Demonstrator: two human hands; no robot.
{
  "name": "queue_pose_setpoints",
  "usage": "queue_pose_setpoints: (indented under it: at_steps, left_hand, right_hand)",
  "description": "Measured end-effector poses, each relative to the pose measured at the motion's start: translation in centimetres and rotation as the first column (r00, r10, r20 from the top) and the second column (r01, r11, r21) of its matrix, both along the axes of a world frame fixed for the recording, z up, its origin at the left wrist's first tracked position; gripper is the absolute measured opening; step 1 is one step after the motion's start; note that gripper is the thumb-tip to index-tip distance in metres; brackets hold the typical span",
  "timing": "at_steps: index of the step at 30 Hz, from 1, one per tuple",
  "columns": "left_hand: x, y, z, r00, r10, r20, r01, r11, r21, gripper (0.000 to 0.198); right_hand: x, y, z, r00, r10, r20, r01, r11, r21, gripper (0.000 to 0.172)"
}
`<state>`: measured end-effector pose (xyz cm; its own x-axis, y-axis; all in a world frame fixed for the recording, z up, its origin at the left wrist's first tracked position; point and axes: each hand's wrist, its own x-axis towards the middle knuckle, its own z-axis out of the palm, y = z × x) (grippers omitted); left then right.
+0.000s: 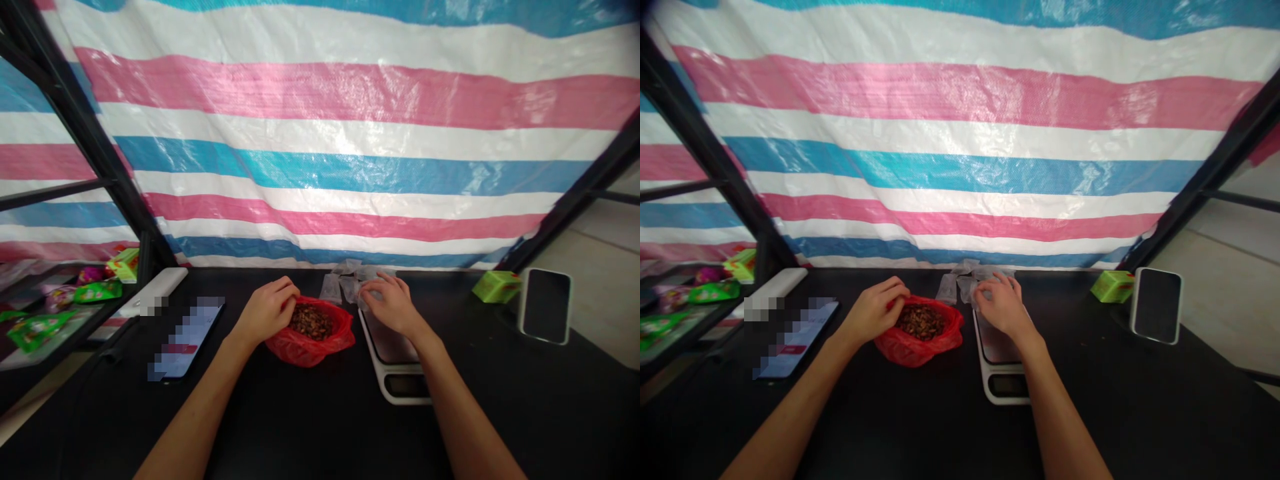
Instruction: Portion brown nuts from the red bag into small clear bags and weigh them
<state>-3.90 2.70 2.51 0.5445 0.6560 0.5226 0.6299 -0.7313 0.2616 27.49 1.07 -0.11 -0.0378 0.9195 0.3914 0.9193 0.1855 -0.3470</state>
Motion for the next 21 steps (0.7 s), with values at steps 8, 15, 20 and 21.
queue_pose_setpoints:
  at_steps: [8,15,20,21]
  left_hand:
    - [0.0,0.1,-0.1,1.0,0.003,-0.009,-0.003,1.0,-0.014,0.023]
    - [0.2,-0.1,0.0,0.999,-0.003,0.043,0.004,0.999,-0.042,0.024]
    - [0.7,-0.7,0.4,0.987,-0.034,0.158,0.044,0.997,-0.059,0.023]
    - [0.9,-0.9,0.4,0.983,-0.039,0.179,0.049,0.997,-0.057,0.022]
  right_hand:
    - [1.0,0.5,-1.1,0.997,-0.048,-0.053,0.046,0.998,-0.046,0.025]
    - [1.1,0.8,0.1,0.975,-0.027,-0.221,0.03,0.999,0.011,0.031]
    - [0.4,0.5,1.6,0.873,0.075,-0.483,-0.014,0.992,0.129,0.035]
    - [-0.1,0.3,2.0,0.84,0.115,-0.53,-0.048,0.989,0.14,0.035]
